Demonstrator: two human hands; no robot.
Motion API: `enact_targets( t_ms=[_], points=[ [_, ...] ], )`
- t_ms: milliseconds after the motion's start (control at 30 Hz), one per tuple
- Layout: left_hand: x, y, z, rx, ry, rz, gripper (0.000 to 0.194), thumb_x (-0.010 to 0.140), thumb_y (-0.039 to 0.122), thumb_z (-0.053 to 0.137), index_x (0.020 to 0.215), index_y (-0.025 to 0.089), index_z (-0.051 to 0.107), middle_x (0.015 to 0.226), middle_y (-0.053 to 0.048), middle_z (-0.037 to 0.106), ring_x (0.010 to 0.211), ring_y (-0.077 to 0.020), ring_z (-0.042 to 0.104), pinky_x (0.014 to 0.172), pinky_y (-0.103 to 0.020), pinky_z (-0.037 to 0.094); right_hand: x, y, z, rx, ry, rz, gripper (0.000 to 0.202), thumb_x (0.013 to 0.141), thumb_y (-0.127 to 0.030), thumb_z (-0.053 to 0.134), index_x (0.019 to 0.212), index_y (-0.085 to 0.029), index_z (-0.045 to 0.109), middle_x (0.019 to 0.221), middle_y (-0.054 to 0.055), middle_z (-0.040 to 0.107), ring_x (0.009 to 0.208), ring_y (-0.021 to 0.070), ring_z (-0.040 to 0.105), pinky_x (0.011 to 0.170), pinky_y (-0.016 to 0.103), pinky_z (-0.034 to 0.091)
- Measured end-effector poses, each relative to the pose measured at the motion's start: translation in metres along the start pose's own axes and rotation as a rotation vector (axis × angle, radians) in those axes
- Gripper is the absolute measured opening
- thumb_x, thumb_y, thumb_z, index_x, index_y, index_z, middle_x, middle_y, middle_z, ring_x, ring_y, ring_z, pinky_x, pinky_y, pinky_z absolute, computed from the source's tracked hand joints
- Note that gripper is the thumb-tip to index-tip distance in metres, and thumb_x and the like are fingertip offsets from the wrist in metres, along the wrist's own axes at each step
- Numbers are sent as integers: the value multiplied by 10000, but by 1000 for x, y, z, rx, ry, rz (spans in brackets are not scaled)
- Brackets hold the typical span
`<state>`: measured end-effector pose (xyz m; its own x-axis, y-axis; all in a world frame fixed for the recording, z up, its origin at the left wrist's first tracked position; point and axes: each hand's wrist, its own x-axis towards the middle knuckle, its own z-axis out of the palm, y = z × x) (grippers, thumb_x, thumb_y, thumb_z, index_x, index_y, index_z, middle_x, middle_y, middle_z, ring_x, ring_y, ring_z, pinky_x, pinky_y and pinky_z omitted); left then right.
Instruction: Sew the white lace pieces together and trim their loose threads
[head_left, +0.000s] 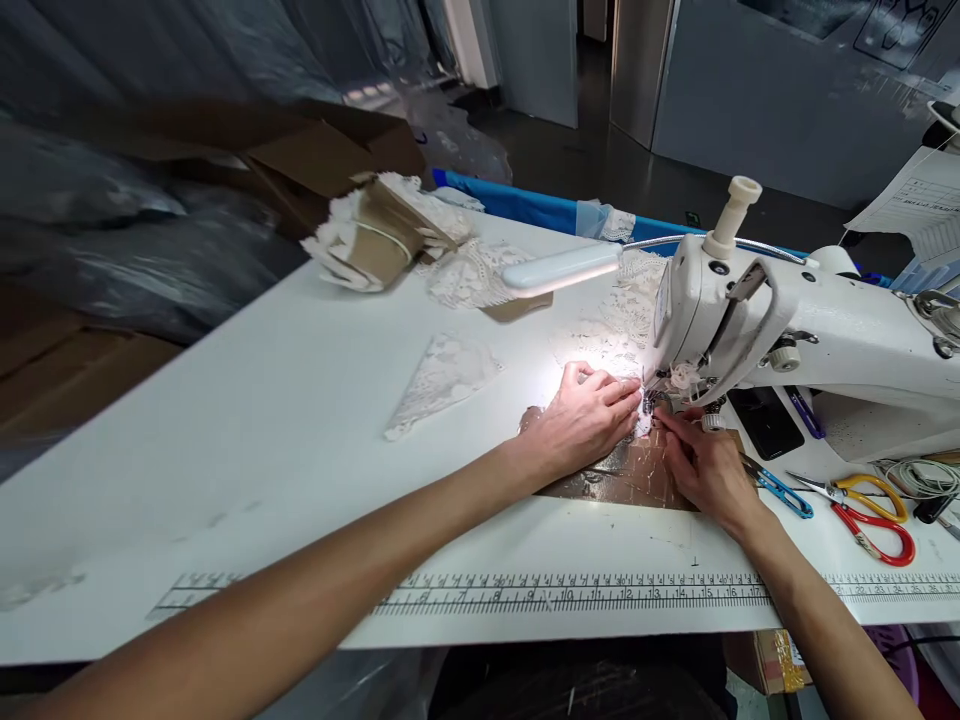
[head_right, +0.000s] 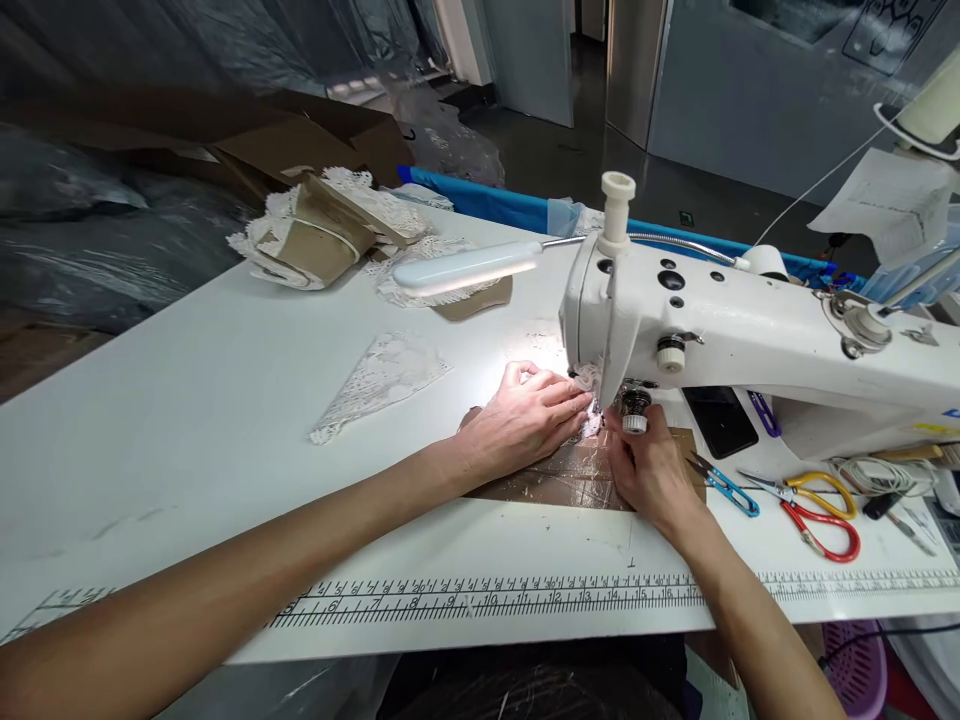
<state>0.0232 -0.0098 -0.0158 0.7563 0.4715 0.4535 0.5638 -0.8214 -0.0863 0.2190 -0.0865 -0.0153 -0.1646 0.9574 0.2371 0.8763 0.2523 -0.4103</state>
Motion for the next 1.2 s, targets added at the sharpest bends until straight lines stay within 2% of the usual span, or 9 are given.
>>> enact_targets(
  t_ms=[133, 233, 333, 500, 600, 700, 900, 1033, 1200],
  points=[
    [-2, -4, -9, -48, 57, -15, 294, 1049, 250, 353, 1044, 156, 631, 1025, -96, 692, 817, -191, 613, 772, -389, 429, -1, 6, -6, 165, 120, 98, 295, 884, -202, 496, 1053, -187, 737, 964, 94, 654, 757, 191, 647, 684, 299, 546],
    [-3, -14, -17, -107, 60, 8, 330, 1054, 253, 330, 999, 154, 640, 1033, -82, 695, 818, -172, 620, 702, -330, 457, 0, 4, -8, 205, 99, 146, 255, 862, -208, 498, 956, -176, 733, 912, 89, 648, 718, 194, 631, 637, 300, 524],
    [-1, -21, -19, -161, -24, 88, 336, 1045, 239, 352, 962, 161, 668, 1030, -69, 700, 836, -165, 626, 696, -307, 481, 1, 3, -9, 217, 65, 180, 224, 852, -204, 509, 914, -181, 723, 910, 83, 652, 726, 193, 630, 662, 304, 516],
    [8, -18, -17, -204, -142, 205, 338, 1026, 234, 412, 850, 159, 690, 927, -57, 704, 820, -157, 626, 771, -298, 501, 9, 3, -19, 207, -107, 212, 201, 876, -222, 525, 945, -175, 709, 914, 80, 678, 748, 200, 636, 697, 316, 501],
    [13, -16, -15, -239, -133, 252, 336, 1021, 236, 427, 819, 158, 683, 863, -53, 696, 793, -160, 629, 733, -289, 501, 16, 4, -27, 155, -210, 220, 200, 881, -259, 560, 984, -154, 696, 832, 69, 675, 737, 204, 626, 660, 302, 475],
    [14, -18, -13, -302, -114, 248, 315, 1018, 253, 448, 845, 160, 695, 866, -51, 689, 793, -156, 639, 718, -276, 508, 21, 6, -29, 144, -250, 218, 163, 866, -254, 589, 946, -154, 691, 784, 49, 664, 707, 187, 612, 632, 279, 453],
    [11, -17, -4, -385, -39, 183, 289, 1014, 244, 450, 901, 175, 707, 895, -36, 698, 784, -146, 663, 686, -265, 524, 17, 11, -21, 246, -99, 192, 158, 841, -170, 537, 827, -181, 694, 816, 41, 678, 729, 178, 624, 652, 268, 472],
    [8, -15, 0, -428, 58, 117, 295, 1016, 265, 439, 872, 178, 683, 830, -26, 688, 751, -149, 656, 640, -267, 527, 13, 10, -23, 337, -53, 152, 194, 847, -187, 506, 829, -183, 699, 793, 33, 687, 718, 185, 640, 668, 280, 500],
    [5, -13, 1, -472, 99, 44, 306, 1023, 288, 438, 840, 178, 657, 784, -17, 664, 721, -132, 634, 633, -255, 533, 12, 9, -24, 331, -31, 149, 187, 839, -170, 524, 853, -192, 709, 812, 36, 703, 764, 192, 666, 703, 286, 523]
  ],
)
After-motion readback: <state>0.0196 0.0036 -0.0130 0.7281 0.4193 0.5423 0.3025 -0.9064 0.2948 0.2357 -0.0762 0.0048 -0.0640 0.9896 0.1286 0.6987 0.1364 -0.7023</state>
